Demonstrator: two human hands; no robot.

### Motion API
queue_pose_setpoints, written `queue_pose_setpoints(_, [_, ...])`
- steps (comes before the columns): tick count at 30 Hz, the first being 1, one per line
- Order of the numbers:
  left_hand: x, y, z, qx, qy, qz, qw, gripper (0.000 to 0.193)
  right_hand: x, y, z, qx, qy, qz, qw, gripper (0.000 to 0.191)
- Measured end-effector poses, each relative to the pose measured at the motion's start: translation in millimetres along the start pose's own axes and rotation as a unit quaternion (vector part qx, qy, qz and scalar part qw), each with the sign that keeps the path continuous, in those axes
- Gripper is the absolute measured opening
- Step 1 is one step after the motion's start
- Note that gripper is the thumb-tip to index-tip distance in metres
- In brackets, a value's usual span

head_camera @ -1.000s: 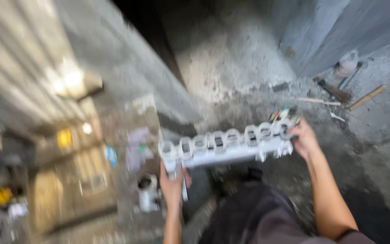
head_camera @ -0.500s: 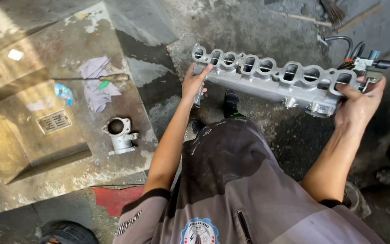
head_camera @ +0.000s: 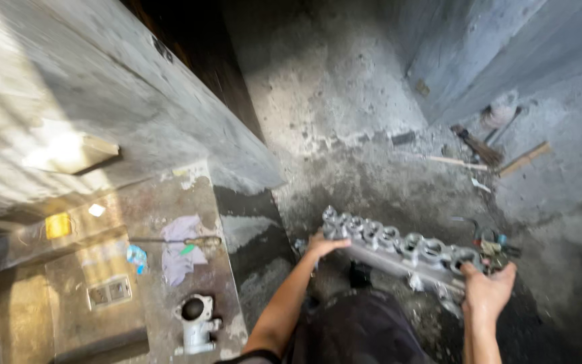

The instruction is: The person scrubs an aluminum intake manifold with a brush over a concrete wash sink, then rinses it with a hose. They turn the manifold over to clean the other side, carry it away from the sink, and set it down on the ground.

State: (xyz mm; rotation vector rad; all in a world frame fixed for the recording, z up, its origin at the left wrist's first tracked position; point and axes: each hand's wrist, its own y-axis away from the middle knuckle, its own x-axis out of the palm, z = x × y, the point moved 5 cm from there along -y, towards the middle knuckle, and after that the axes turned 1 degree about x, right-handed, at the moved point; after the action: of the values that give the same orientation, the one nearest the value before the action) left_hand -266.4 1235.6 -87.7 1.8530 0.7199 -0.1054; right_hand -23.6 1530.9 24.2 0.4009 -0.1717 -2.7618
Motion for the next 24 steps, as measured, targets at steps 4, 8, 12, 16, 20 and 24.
queue_pose_setpoints(4, [3,2,14,-0.062,0.025,-0.004,0.998,0.144,-3,1,-15,0.023,0.015,-0.005,1.000,0.046])
queue_pose_setpoints(8, [-4,3,17,-0.072,0.011,-0.031,0.997,0.147,9,-8,-10,0.058,0.023,0.009,0.998,0.046])
queue_pose_setpoints(12, [-9,-1,10,-0.095,0.093,-0.062,0.989,0.142,25,-30,9,0.026,0.028,0.043,0.998,0.046])
queue_pose_setpoints(16, [-13,-6,-5,-0.090,0.092,-0.055,0.990,0.143,43,-49,23,0.028,0.040,0.054,0.997,0.044])
queue_pose_setpoints(20, [-16,-5,-23,-0.085,0.156,0.003,0.984,0.143,64,-49,52,-0.021,0.036,0.053,0.998,0.046])
queue_pose_setpoints(24, [-19,-1,-46,-0.064,0.196,0.051,0.977,0.128,70,-42,81,-0.044,0.117,0.034,0.992,0.044])
